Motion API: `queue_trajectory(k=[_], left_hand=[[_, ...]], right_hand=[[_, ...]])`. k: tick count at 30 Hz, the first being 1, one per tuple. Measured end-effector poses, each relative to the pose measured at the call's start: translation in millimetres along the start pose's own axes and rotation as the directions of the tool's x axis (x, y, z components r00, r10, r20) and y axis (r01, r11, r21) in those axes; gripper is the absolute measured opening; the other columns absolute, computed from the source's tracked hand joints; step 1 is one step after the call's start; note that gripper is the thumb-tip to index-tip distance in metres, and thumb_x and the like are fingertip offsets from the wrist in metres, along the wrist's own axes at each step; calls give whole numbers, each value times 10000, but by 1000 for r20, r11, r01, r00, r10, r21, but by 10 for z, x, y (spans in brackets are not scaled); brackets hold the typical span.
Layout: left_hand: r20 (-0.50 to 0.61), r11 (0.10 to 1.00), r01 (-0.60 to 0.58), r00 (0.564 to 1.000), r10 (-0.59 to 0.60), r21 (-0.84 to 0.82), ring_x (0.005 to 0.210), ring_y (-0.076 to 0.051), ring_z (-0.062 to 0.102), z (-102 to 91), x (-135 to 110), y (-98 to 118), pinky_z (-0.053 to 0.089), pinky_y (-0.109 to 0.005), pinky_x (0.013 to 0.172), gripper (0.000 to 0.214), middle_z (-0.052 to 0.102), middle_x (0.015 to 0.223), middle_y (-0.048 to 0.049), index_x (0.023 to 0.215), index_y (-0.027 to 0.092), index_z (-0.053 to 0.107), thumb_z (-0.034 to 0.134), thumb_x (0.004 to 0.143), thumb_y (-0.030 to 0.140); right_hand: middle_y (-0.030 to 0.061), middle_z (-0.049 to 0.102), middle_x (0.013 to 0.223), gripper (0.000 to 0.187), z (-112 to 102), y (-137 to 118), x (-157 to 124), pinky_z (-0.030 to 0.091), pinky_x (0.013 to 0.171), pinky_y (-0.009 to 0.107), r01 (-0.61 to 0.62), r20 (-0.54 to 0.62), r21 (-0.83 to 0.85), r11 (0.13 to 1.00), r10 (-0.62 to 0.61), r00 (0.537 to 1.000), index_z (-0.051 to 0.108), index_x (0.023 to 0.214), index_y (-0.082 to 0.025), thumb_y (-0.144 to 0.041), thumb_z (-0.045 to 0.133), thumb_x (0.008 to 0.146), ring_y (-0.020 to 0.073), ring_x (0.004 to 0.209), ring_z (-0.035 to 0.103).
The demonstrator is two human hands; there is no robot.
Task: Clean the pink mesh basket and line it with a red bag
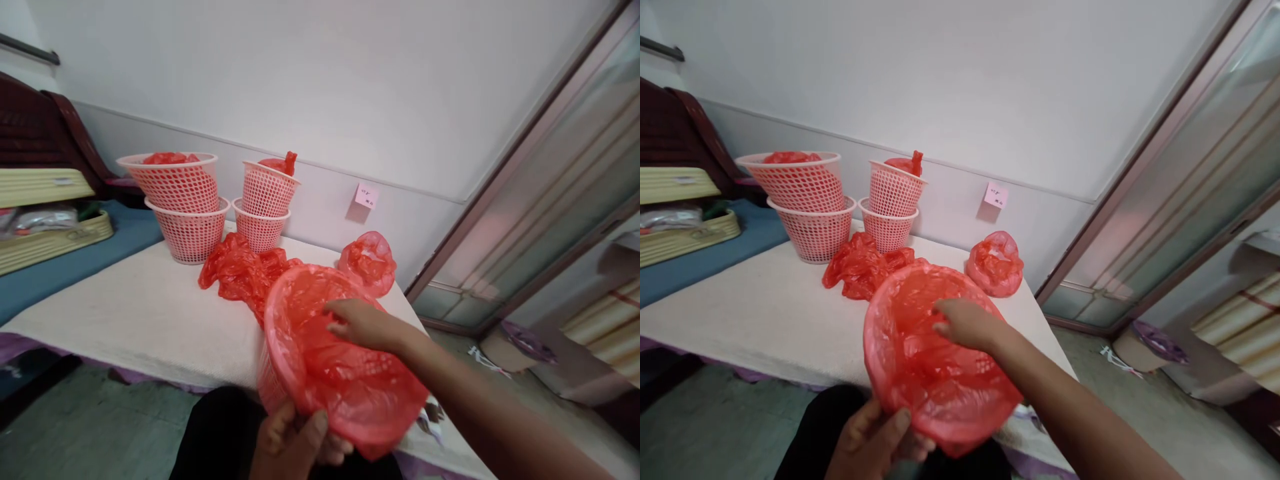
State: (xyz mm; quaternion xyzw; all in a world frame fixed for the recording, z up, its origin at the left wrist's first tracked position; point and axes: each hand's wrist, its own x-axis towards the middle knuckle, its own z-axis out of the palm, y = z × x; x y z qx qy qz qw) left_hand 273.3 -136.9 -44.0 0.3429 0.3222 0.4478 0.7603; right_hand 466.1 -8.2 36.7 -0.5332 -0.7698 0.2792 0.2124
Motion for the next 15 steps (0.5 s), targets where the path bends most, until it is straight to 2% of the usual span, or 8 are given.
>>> queue_trajectory(k=[1,3,5,8,11,13,14,15], left_hand=[[-37,998,-23,999,21,-53,658,-205,695,6,69,54,550,-331,669,368,729,684,-61,803,177,687,747,718,529],[-96,987,-75,993,61,-144,658,-199,701,18,160,165,549,-307,660,342,729,676,-63,767,161,675,779,698,480],[-103,979,-102,991,84,-178,665,-189,702,13,182,250,550,-297,678,312,730,682,-66,763,153,673,769,720,447],[-5,988,-56,998,56,-142,689,-182,703,-79,128,295,546,-287,688,288,737,724,-81,811,144,686,734,766,424],[81,995,53,996,-47,-81,646,-184,692,-329,91,336,537,-279,614,364,727,726,-97,764,136,672,665,801,499],[-7,994,64,998,-65,-89,507,-157,625,-557,148,433,509,-275,517,427,662,592,-50,667,157,615,588,829,550],[-100,996,9,995,-18,-85,435,-135,566,-670,208,505,473,-258,461,430,605,520,-16,635,168,584,557,847,541],[-226,995,-77,972,60,-70,406,-112,521,-774,286,589,451,-238,443,399,563,488,10,626,173,565,551,861,495]], right_hand=[[56,720,963,290,-127,50,-100,437,837,382,22,-118,-106,994,-34,992,733,967,-254,-220,667,687,241,842,629],[81,690,1061,313,-284,219,-304,423,903,429,-41,-377,-250,967,-58,924,698,1059,-250,-309,630,759,273,940,620],[113,657,1129,399,-303,443,-467,421,933,464,-183,-484,-251,951,40,874,657,1135,-228,-383,610,770,302,1009,609],[117,658,1167,462,-153,720,-592,457,931,457,-244,-399,55,968,245,883,619,1159,-211,-455,600,767,306,1050,619],[94,635,1245,498,31,787,-626,482,930,425,-170,-363,325,930,289,886,589,1190,-231,-483,632,763,300,1124,598],[83,631,1255,532,107,745,-635,496,913,417,-124,-405,399,909,296,865,573,1220,-246,-487,663,755,303,1128,596],[81,639,1240,553,132,718,-640,502,903,416,-110,-420,428,897,305,855,566,1236,-250,-490,677,751,302,1111,605],[79,655,1210,574,151,696,-646,510,886,416,-100,-423,466,879,321,847,558,1250,-252,-496,688,747,299,1078,620]])
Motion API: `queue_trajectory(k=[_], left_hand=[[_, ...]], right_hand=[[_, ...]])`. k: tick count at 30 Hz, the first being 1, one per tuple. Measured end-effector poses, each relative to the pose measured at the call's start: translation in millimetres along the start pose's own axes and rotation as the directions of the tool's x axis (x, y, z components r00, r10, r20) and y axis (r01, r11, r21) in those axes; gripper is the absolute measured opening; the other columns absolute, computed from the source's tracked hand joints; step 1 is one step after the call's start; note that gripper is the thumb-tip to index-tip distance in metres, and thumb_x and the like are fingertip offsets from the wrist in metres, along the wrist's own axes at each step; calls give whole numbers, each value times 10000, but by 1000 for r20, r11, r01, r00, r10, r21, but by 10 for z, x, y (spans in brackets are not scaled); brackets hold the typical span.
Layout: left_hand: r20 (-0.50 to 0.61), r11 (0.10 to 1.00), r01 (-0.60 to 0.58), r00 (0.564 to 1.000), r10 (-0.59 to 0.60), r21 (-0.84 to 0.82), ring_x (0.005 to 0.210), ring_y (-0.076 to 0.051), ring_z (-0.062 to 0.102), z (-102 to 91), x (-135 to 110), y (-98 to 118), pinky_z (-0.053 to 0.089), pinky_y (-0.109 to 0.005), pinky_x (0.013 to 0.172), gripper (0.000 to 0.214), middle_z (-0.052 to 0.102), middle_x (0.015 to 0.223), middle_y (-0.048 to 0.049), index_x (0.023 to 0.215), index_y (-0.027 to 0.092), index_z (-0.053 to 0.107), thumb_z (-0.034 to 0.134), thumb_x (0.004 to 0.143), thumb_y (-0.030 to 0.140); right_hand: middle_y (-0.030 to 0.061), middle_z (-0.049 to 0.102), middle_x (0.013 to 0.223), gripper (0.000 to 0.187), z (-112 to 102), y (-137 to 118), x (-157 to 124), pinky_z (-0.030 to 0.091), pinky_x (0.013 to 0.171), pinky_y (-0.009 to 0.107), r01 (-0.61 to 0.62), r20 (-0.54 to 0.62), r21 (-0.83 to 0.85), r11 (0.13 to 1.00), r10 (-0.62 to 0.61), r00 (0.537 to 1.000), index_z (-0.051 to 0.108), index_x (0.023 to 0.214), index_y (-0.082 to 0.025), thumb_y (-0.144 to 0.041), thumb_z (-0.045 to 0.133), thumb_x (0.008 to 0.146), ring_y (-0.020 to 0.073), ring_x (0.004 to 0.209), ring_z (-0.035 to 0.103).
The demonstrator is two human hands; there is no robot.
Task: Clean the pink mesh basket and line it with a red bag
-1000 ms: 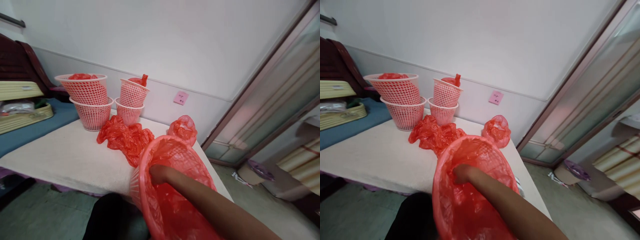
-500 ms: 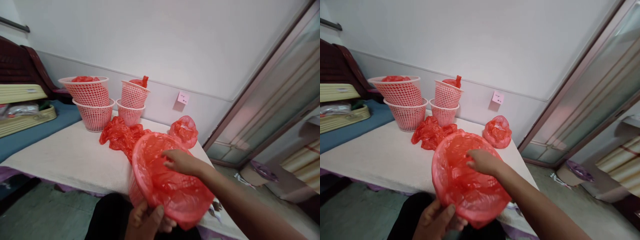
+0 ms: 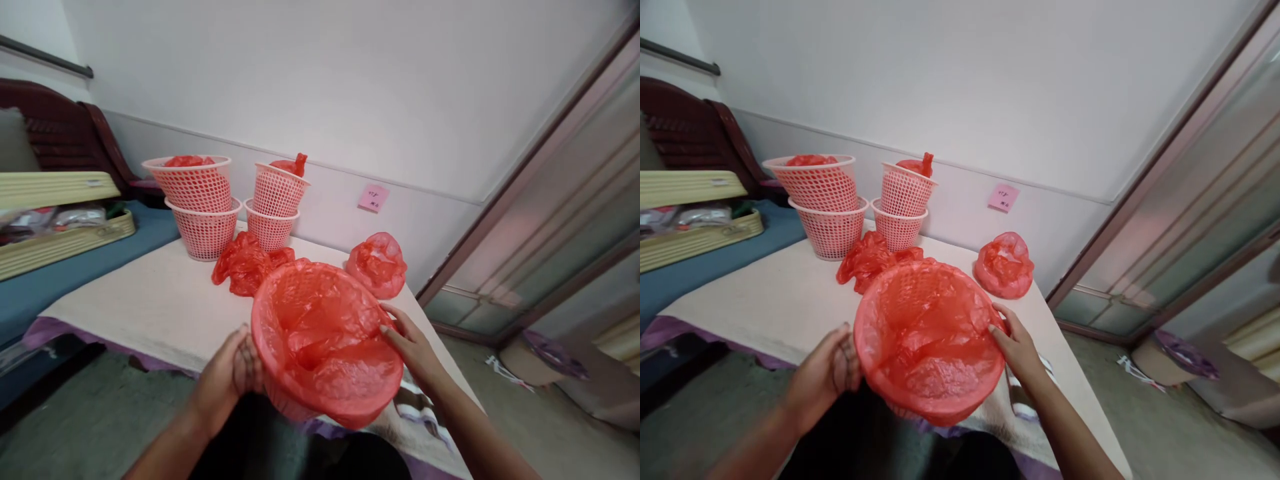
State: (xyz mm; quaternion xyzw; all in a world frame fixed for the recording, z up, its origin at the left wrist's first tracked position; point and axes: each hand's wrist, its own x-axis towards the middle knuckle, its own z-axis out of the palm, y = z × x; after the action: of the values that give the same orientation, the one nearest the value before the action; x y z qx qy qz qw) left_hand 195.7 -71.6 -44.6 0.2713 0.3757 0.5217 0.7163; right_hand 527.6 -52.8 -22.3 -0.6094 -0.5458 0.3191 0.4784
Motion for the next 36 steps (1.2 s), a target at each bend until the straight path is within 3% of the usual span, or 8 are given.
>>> queue_trajectory(k=[3,7,13,21,24,28,31,36], left_hand=[[-113,995,-100,988,101,17,504,-90,573,-105,353,248,467,-191,497,300,630,600,10,739,164,620,544,880,418],[-70,992,-114,991,118,57,614,-111,635,-1,703,433,516,-208,577,251,693,725,-24,798,145,664,639,831,392],[-30,995,-75,997,77,64,651,-159,670,115,892,475,557,-274,633,117,722,762,-63,847,131,675,668,767,216],[-11,977,27,1000,-26,209,631,-188,666,-15,893,390,557,-339,622,130,695,702,-58,799,121,654,691,689,180],[-77,940,-74,991,105,332,578,-156,623,-96,890,477,514,-281,563,287,670,694,-24,877,136,656,754,614,195],[-179,835,-248,909,376,492,650,-107,588,-150,850,643,454,-195,541,369,641,813,29,1040,228,618,712,714,373],[-108,785,-258,919,379,563,606,-119,551,-108,732,645,431,-203,495,345,613,726,18,830,186,645,668,742,518],[-41,803,-200,963,268,562,461,-94,449,2,582,480,363,-193,420,345,538,531,39,600,170,573,783,647,439]], right_hand=[[73,690,1126,597,34,12,-43,529,839,403,-52,-21,138,989,56,998,559,1253,-251,-504,715,736,286,999,651],[81,686,1170,480,60,73,-88,525,831,384,-98,-26,276,956,110,994,638,1150,-234,-465,728,738,291,1032,646],[92,742,1010,376,124,-6,-157,536,735,382,-218,81,427,878,203,976,699,1003,-201,-451,731,724,304,899,690],[94,739,1023,347,142,22,-146,529,738,381,-184,76,438,880,167,983,696,1008,-197,-444,697,765,295,896,683],[94,740,1009,345,140,43,-142,524,709,374,-172,72,416,893,157,985,698,976,-192,-468,689,769,290,857,684],[86,741,1013,380,149,51,-135,529,774,409,-153,62,445,882,140,988,697,998,-196,-494,690,763,302,895,682],[77,731,1070,402,165,80,-126,510,875,435,-126,86,486,865,96,992,683,1064,-206,-506,660,797,304,986,667],[50,710,1153,429,228,169,-166,488,945,387,-103,48,542,834,91,995,692,1052,-241,-595,546,857,269,1130,613]])
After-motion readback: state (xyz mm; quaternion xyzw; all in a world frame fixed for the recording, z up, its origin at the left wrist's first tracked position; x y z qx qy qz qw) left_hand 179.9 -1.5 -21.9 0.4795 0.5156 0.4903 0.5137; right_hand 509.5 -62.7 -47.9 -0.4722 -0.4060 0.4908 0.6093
